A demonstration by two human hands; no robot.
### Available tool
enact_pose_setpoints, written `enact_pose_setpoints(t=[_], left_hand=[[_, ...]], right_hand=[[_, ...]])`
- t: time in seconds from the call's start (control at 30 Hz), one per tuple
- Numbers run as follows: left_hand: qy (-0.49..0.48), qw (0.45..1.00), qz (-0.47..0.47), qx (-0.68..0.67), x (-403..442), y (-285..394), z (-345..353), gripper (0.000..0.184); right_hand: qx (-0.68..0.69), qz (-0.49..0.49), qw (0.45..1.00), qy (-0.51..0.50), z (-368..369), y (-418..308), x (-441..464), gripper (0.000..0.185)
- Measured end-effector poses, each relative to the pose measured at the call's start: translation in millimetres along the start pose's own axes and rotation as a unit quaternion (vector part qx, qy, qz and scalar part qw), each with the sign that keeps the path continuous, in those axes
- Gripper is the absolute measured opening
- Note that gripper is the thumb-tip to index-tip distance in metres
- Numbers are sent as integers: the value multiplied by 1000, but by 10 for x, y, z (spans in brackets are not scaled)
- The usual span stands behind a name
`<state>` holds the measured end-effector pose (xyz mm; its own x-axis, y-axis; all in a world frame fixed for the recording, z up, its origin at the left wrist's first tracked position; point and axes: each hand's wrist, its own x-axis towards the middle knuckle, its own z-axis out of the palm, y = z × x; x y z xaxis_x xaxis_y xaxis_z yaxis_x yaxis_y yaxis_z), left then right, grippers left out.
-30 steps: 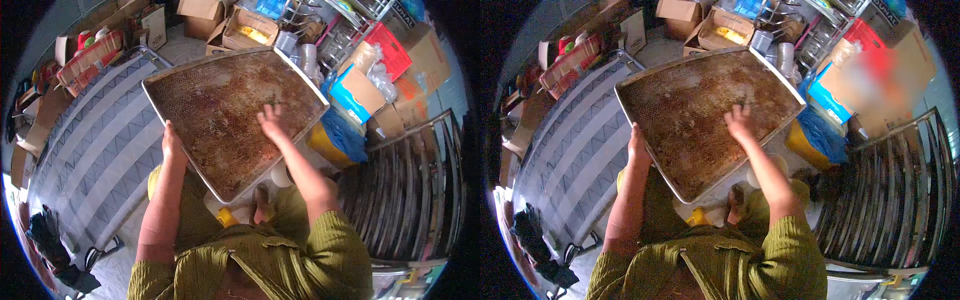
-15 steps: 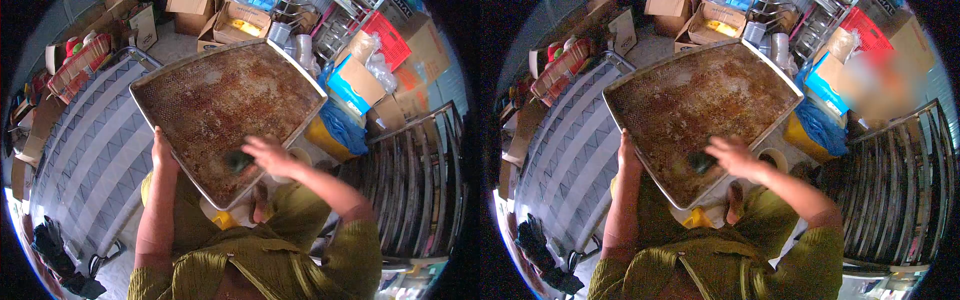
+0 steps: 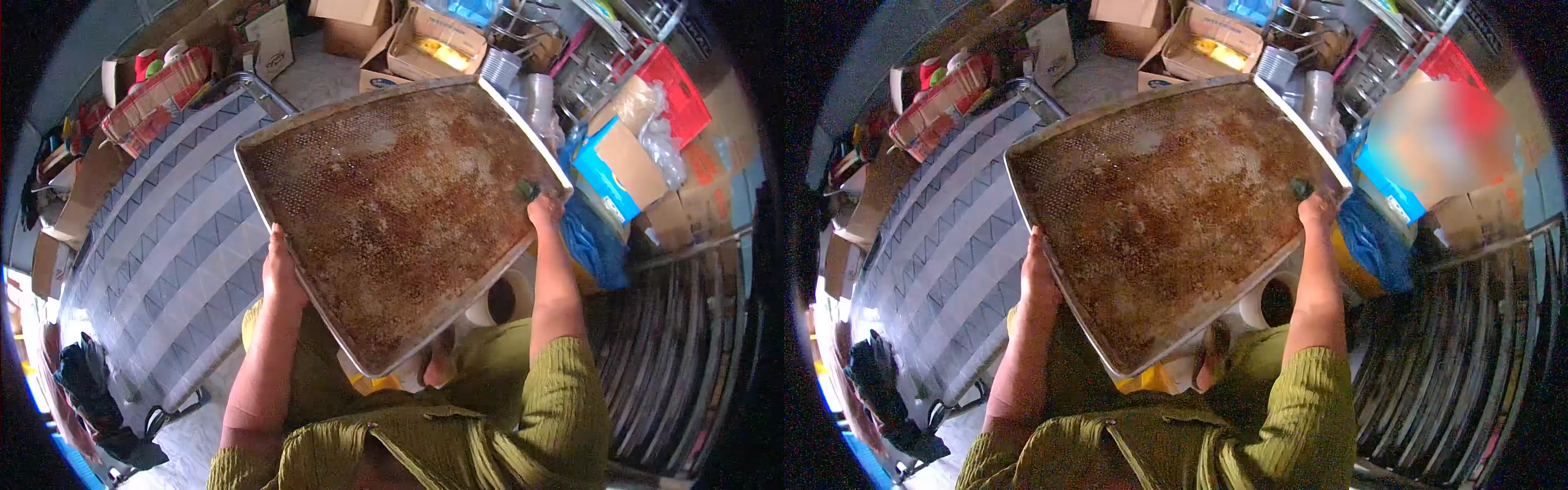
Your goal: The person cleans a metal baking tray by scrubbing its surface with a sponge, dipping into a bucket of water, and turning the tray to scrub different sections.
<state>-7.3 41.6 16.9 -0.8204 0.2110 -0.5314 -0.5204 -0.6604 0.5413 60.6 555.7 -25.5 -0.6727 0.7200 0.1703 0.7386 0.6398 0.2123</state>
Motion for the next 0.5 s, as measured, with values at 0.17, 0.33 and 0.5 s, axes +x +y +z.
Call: enact_pose_setpoints(t=[0.17,0.33,0.5], left_hand=[[-1,1000,-14,-14,153,-44,-132,53],[56,998,-9,8,7,-10,40,51],[3,1000,4,-7,66,-33,-23,53]], right_hand=[[191,-1,981,43,364,-387,320,40],[284,-111,950,75,174,-1190,197,27],[417,-314,848,96,-273,-1740,-469,24]])
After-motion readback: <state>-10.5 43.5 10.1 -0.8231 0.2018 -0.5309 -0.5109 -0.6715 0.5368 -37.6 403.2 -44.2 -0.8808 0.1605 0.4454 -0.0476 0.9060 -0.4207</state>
